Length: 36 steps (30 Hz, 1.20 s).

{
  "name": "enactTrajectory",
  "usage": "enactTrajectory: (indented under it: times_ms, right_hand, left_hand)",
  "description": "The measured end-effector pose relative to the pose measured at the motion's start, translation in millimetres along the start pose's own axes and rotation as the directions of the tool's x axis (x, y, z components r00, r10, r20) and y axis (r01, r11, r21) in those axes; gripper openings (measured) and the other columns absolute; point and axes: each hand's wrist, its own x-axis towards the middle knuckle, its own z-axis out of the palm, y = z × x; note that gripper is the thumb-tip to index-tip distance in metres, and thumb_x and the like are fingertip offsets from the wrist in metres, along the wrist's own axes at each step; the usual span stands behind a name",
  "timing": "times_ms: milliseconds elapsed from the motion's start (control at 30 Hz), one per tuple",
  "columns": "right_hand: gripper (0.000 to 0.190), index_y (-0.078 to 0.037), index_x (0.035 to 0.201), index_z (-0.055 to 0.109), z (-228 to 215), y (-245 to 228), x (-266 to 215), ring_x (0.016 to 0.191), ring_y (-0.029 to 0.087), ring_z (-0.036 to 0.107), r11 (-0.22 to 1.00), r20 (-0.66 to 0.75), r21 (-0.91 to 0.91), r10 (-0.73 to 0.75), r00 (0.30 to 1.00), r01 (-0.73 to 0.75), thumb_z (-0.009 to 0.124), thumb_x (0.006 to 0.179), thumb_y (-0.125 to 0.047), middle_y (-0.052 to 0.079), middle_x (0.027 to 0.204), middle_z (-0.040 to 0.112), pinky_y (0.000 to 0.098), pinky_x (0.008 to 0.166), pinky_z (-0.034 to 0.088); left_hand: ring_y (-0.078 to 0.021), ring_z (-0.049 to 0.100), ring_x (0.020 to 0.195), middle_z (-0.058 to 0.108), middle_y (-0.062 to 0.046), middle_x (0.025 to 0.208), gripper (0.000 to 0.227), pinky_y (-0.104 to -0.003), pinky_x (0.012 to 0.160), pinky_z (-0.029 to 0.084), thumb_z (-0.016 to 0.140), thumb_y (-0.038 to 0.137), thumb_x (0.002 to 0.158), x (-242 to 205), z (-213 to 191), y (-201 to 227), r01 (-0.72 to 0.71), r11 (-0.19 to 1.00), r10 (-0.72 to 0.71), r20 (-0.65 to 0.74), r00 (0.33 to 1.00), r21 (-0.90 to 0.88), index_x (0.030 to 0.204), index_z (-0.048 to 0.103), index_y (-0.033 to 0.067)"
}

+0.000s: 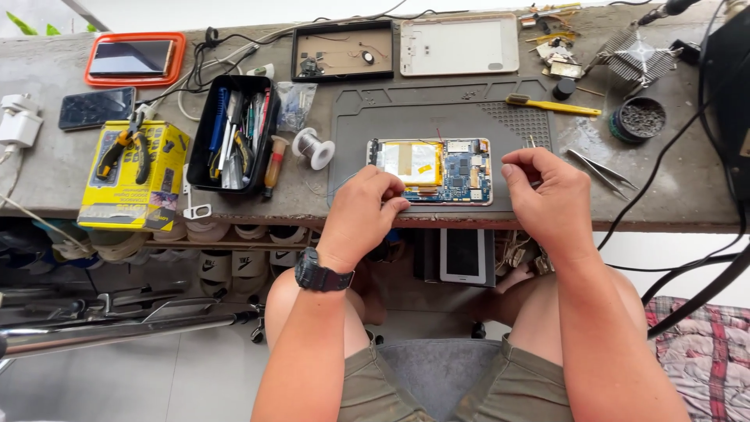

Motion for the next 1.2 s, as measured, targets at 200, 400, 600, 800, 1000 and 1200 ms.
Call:
enactTrajectory:
  times_ms: [200, 400, 600, 800, 1000, 1200]
  right_hand:
    - [0.012, -0.013, 0.111, 0.084, 2.2, 1.2, -1.4, 0.074, 0.015, 0.065, 1.000, -0.004, 0.020, 0.011, 1.000, -0.011, 0.077, 0.104, -0.005, 0.008, 0.080, 0.075, 0.0349, 0.073, 0.055]
    - [0.013, -0.013, 0.111, 0.084, -0.5, 1.2, 0.1, 0.073, 0.015, 0.064, 1.000, -0.011, 0.010, 0.017, 1.000, -0.017, 0.077, 0.104, -0.005, 0.008, 0.080, 0.075, 0.0351, 0.073, 0.056]
    - [0.013, -0.015, 0.110, 0.084, -1.7, 5.8, 1.0, 0.074, 0.014, 0.065, 0.999, -0.008, 0.016, 0.034, 0.999, -0.033, 0.077, 0.105, -0.006, 0.007, 0.082, 0.076, 0.0336, 0.074, 0.056]
    - [0.012, -0.013, 0.110, 0.084, -2.5, 2.1, 1.4, 0.075, 0.015, 0.066, 0.999, -0.023, 0.023, 0.031, 0.999, -0.030, 0.077, 0.105, -0.004, 0.010, 0.082, 0.076, 0.0338, 0.074, 0.056]
    - [0.013, -0.012, 0.111, 0.084, -5.4, 9.8, 4.3, 0.076, 0.016, 0.068, 0.999, -0.026, 0.019, 0.028, 0.999, -0.027, 0.076, 0.106, -0.004, 0.011, 0.087, 0.078, 0.0334, 0.075, 0.057]
    - [0.011, -0.010, 0.110, 0.083, -7.8, 10.0, 5.3, 0.077, 0.016, 0.067, 1.000, -0.028, 0.022, 0.015, 0.999, -0.014, 0.076, 0.106, -0.003, 0.011, 0.088, 0.078, 0.0336, 0.075, 0.056]
  left_hand:
    - [-0.0328, 0.076, 0.094, 0.067, -0.003, 0.090, 0.010, -0.047, 0.087, 0.062, 0.082, 0.025, 0.096, 2.9, -9.8, 5.6, 0.062, 0.996, -0.059, 0.042, 0.997, -0.063, 0.104, 0.079, 0.0181]
    - [-0.0326, 0.077, 0.093, 0.068, -0.004, 0.090, 0.010, -0.047, 0.087, 0.061, 0.082, 0.024, 0.098, 3.3, -13.1, 10.0, 0.077, 0.994, -0.073, 0.048, 0.996, -0.079, 0.104, 0.079, 0.0167]
    - [-0.0316, 0.076, 0.094, 0.069, -0.006, 0.091, 0.009, -0.046, 0.089, 0.061, 0.081, 0.022, 0.100, 3.2, -19.0, 17.8, 0.108, 0.987, -0.102, 0.056, 0.993, -0.120, 0.105, 0.080, 0.0148]
    - [-0.0322, 0.076, 0.093, 0.069, -0.006, 0.090, 0.008, -0.047, 0.088, 0.061, 0.081, 0.021, 0.099, 4.5, -17.1, 16.8, 0.106, 0.988, -0.101, 0.054, 0.993, -0.108, 0.104, 0.080, 0.0146]
    - [-0.0333, 0.075, 0.089, 0.068, -0.008, 0.089, 0.010, -0.048, 0.085, 0.061, 0.082, 0.023, 0.099, 3.1, -16.7, 14.6, 0.082, 0.983, -0.081, 0.014, 0.997, -0.164, 0.104, 0.079, 0.0145]
    - [-0.0320, 0.076, 0.087, 0.068, -0.006, 0.087, 0.008, -0.046, 0.083, 0.062, 0.082, 0.022, 0.099, 4.2, -14.6, 13.8, 0.077, 0.991, -0.075, 0.023, 0.997, -0.109, 0.102, 0.080, 0.0152]
